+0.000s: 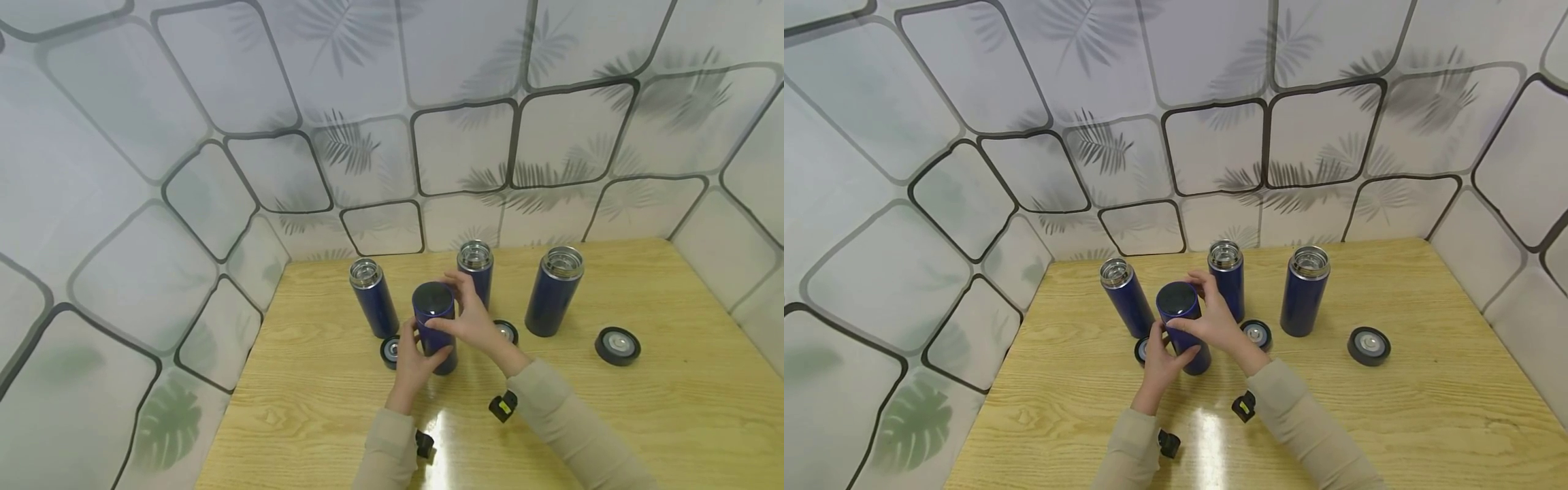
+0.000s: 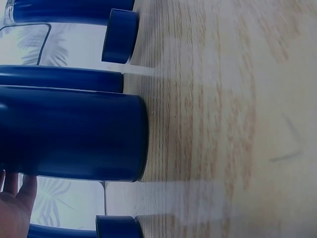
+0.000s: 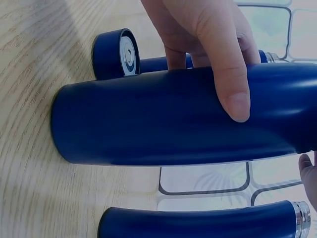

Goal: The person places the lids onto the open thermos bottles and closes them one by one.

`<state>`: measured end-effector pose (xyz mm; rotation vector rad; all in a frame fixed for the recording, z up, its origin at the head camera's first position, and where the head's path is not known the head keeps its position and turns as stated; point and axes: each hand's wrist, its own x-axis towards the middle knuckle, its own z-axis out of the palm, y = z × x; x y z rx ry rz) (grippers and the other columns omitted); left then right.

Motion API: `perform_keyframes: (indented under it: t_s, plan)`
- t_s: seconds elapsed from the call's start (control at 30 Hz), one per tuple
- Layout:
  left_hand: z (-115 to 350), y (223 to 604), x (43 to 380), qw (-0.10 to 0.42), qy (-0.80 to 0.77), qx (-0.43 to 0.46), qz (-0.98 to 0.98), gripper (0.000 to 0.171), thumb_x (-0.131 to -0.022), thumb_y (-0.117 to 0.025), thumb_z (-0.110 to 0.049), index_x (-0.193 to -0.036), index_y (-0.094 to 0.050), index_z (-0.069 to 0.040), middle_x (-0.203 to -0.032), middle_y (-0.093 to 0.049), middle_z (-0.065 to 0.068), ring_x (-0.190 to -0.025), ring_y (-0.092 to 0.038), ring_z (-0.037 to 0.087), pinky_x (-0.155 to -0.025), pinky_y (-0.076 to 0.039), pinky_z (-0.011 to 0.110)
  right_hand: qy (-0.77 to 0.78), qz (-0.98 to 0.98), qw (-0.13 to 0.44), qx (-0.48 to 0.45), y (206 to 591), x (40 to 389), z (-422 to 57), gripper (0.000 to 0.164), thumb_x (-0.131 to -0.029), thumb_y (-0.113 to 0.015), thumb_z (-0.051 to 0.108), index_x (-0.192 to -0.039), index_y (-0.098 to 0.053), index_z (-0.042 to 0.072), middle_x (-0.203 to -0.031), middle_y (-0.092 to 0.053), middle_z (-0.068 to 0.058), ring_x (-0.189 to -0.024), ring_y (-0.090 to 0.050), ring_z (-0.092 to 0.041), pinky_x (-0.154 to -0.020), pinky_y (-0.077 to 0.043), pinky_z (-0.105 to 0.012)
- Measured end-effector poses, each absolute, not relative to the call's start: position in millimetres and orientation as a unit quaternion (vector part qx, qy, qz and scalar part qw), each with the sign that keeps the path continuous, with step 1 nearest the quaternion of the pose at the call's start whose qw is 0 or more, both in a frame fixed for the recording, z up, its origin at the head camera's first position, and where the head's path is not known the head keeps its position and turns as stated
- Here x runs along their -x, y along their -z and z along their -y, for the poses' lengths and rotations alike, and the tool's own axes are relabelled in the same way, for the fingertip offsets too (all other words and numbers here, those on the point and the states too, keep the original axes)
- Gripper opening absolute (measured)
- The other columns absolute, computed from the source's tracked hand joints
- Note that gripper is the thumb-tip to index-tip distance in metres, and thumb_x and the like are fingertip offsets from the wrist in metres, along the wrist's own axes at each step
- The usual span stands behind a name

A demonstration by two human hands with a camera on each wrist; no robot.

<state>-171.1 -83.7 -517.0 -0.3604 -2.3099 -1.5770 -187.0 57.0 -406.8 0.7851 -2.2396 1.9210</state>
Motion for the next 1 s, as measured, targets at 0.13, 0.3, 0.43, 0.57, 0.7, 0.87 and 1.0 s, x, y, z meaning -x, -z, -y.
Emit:
perform_keyframes:
  t_s: [0.13, 0.3, 0.43, 0.57, 0.7, 0.87, 1.0]
  plan:
    - [84.1, 516.8, 171.2, 0.160, 0.548, 0.124, 0.811, 0.066, -0.071, -0.075, -0.022, -0.124, -0.038, -0.007, -0.117, -0.045, 0.006, -0.106, -0.044, 0.020, -0.083, -0.043, 0.038, -0.608, 0.747, 0.049, -0.264, 404.2, 186.3, -56.6, 0.082, -0.066, -0.072, -0.006, -0.129, -0.019, -0.006, -0.124, -0.036, -0.026, -0.115, -0.034, -0.038, -0.096, -0.025, -0.052]
    - [84.3, 516.0, 170.8, 0.163, 0.549, 0.128, 0.810, 0.065, -0.071, -0.074, -0.023, -0.124, -0.039, -0.007, -0.117, -0.045, 0.007, -0.106, -0.045, 0.021, -0.082, -0.044, 0.038, -0.599, 0.726, 0.067, -0.330, 404.7, 188.5, -58.6, 0.082, -0.068, -0.067, -0.011, -0.130, -0.014, -0.008, -0.127, -0.034, -0.030, -0.117, -0.033, -0.041, -0.097, -0.021, -0.055]
    - [84.3, 516.1, 170.8, 0.165, 0.545, 0.128, 0.812, 0.066, -0.071, -0.074, -0.022, -0.124, -0.038, -0.006, -0.117, -0.045, 0.007, -0.106, -0.045, 0.021, -0.082, -0.044, 0.038, -0.603, 0.714, 0.074, -0.348, 405.1, 189.6, -59.0, 0.080, -0.068, -0.064, -0.014, -0.129, -0.013, -0.010, -0.124, -0.038, -0.031, -0.112, -0.038, -0.041, -0.095, -0.024, -0.055]
    - [84.2, 516.2, 170.3, 0.172, 0.541, 0.132, 0.813, 0.065, -0.071, -0.075, -0.021, -0.123, -0.039, -0.005, -0.116, -0.046, 0.008, -0.105, -0.046, 0.022, -0.081, -0.044, 0.038, -0.608, 0.711, 0.073, -0.345, 406.0, 189.7, -58.8, 0.081, -0.067, -0.065, -0.015, -0.129, -0.013, -0.009, -0.123, -0.039, -0.032, -0.110, -0.041, -0.041, -0.093, -0.027, -0.054]
    - [84.0, 516.3, 170.1, 0.170, 0.544, 0.130, 0.811, 0.065, -0.071, -0.075, -0.022, -0.123, -0.039, -0.006, -0.116, -0.046, 0.008, -0.105, -0.045, 0.021, -0.081, -0.044, 0.038, -0.614, 0.710, 0.075, -0.337, 406.8, 189.3, -58.6, 0.082, -0.065, -0.066, -0.017, -0.128, -0.014, -0.010, -0.121, -0.038, -0.034, -0.109, -0.041, -0.042, -0.094, -0.027, -0.054]
    - [84.0, 516.7, 170.5, 0.166, 0.547, 0.127, 0.810, 0.066, -0.071, -0.075, -0.022, -0.124, -0.038, -0.007, -0.117, -0.045, 0.007, -0.106, -0.045, 0.021, -0.082, -0.044, 0.038, -0.611, 0.731, 0.065, -0.296, 405.2, 187.4, -56.7, 0.084, -0.065, -0.071, -0.012, -0.128, -0.016, -0.008, -0.121, -0.040, -0.029, -0.111, -0.040, -0.039, -0.096, -0.026, -0.051]
    - [83.8, 517.0, 170.9, 0.165, 0.549, 0.125, 0.810, 0.066, -0.070, -0.075, -0.021, -0.124, -0.039, -0.007, -0.118, -0.045, 0.007, -0.108, -0.044, 0.021, -0.083, -0.044, 0.037, -0.597, 0.758, 0.052, -0.258, 402.1, 185.1, -54.0, 0.085, -0.065, -0.074, -0.005, -0.129, -0.018, -0.006, -0.120, -0.038, -0.026, -0.111, -0.038, -0.037, -0.094, -0.028, -0.051]
